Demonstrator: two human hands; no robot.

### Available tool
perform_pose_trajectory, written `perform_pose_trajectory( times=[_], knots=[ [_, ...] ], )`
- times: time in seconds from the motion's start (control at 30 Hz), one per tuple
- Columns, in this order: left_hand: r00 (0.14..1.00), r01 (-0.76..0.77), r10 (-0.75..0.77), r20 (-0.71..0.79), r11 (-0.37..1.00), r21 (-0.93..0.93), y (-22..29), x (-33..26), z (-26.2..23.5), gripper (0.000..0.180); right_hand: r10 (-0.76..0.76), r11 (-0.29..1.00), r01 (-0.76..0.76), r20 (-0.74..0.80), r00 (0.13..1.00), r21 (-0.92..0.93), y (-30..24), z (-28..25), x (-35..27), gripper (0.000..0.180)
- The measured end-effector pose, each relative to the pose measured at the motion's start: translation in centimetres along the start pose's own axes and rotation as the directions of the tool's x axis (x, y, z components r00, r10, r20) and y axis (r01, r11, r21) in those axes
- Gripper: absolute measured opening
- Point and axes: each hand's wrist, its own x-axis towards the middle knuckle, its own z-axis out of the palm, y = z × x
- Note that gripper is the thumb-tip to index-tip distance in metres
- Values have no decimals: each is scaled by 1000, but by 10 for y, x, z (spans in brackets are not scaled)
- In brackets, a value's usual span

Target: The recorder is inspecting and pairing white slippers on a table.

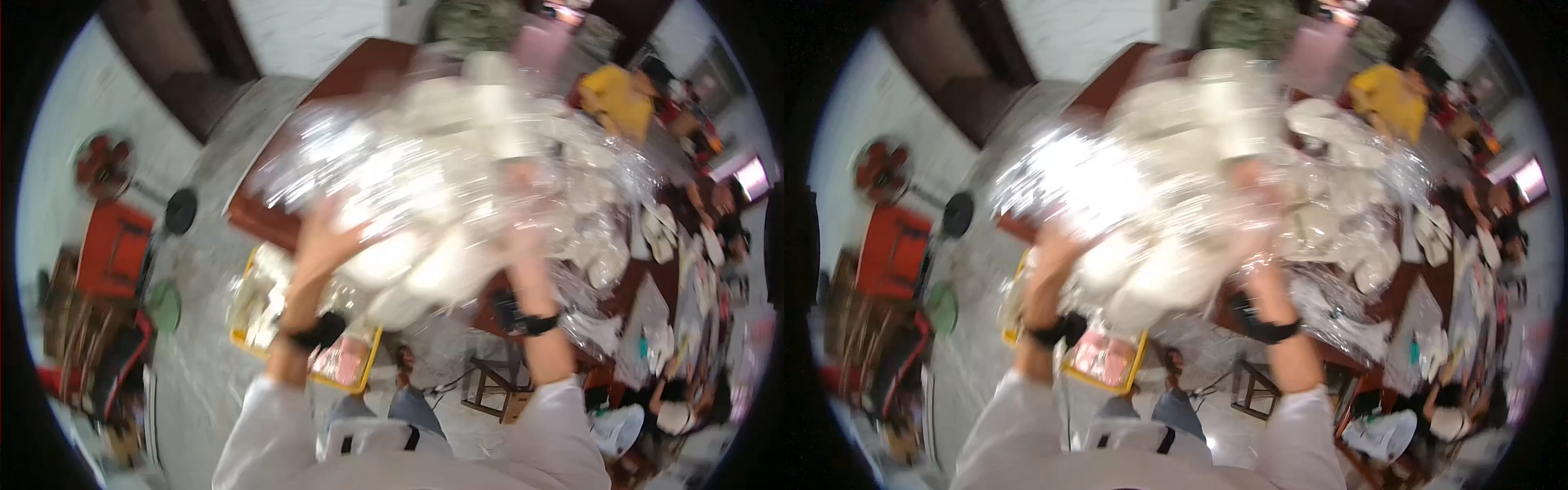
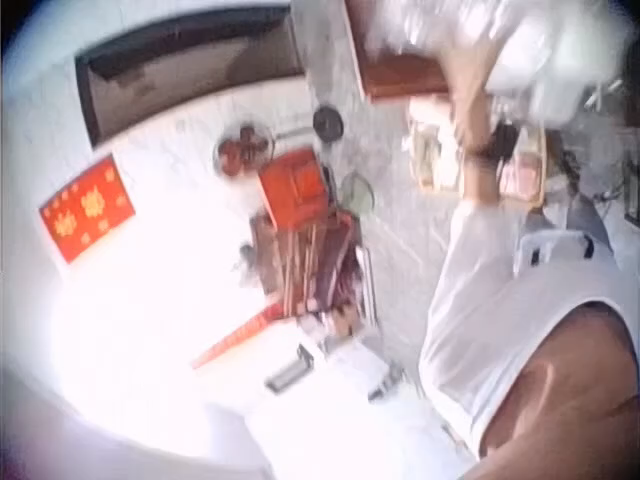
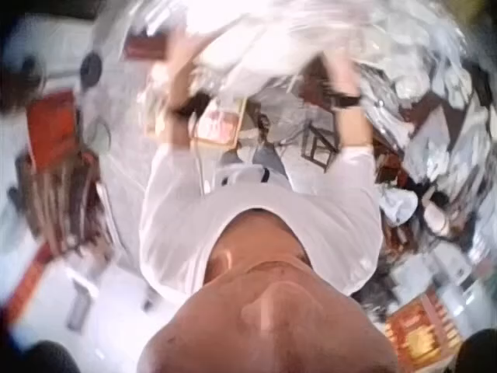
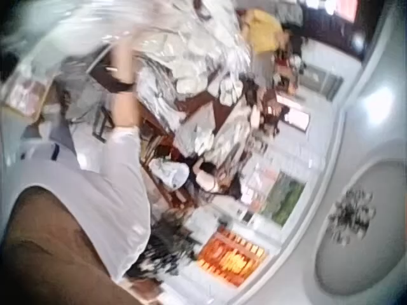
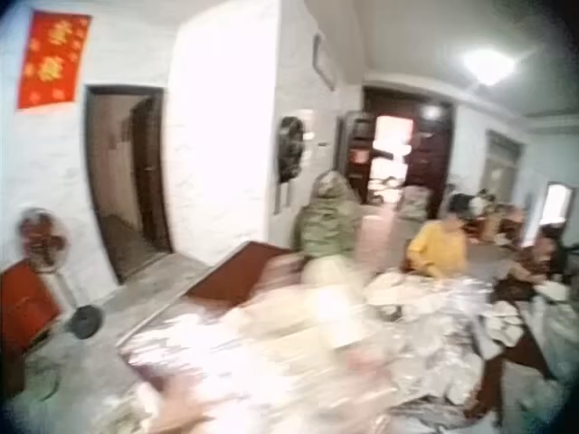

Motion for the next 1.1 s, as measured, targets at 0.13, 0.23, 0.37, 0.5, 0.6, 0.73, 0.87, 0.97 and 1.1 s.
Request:
perform_pose_trajectory(
  times=[0.13,0.23,0.37,0.5,0.6,0.73,0.87,0.97,1.1],
  knots=[
    [959,134,25,282,838,-530,114,80,116,87,120,948,-78,121,985,-308,128,-126,-20,50],
    [944,-93,209,256,911,-402,154,115,237,100,259,629,-220,-66,964,-746,315,-336,12,42],
    [999,-26,30,26,988,-151,137,86,342,93,201,669,-472,-472,859,-574,397,-354,-15,39],
    [994,91,-105,-40,962,-258,71,38,371,84,445,885,-465,-330,833,18,453,-318,-67,77],
    [992,122,-110,68,969,-214,39,-1,343,62,301,905,-322,-117,947,-279,449,-263,-100,84],
    [996,90,-81,43,802,-591,6,-55,265,23,527,842,-512,-459,716,167,443,-251,-96,64],
    [907,280,-413,-88,743,-608,-80,-141,135,18,301,403,-826,-795,526,-394,321,-155,-61,42],
    [744,453,-562,-362,822,-345,-168,-219,54,20,-35,977,-79,-507,861,-200,212,-76,-56,30],
    [542,651,-678,-496,712,-262,-212,-279,-24,20,146,922,-271,401,904,278,33,82,-83,19]
  ],
)
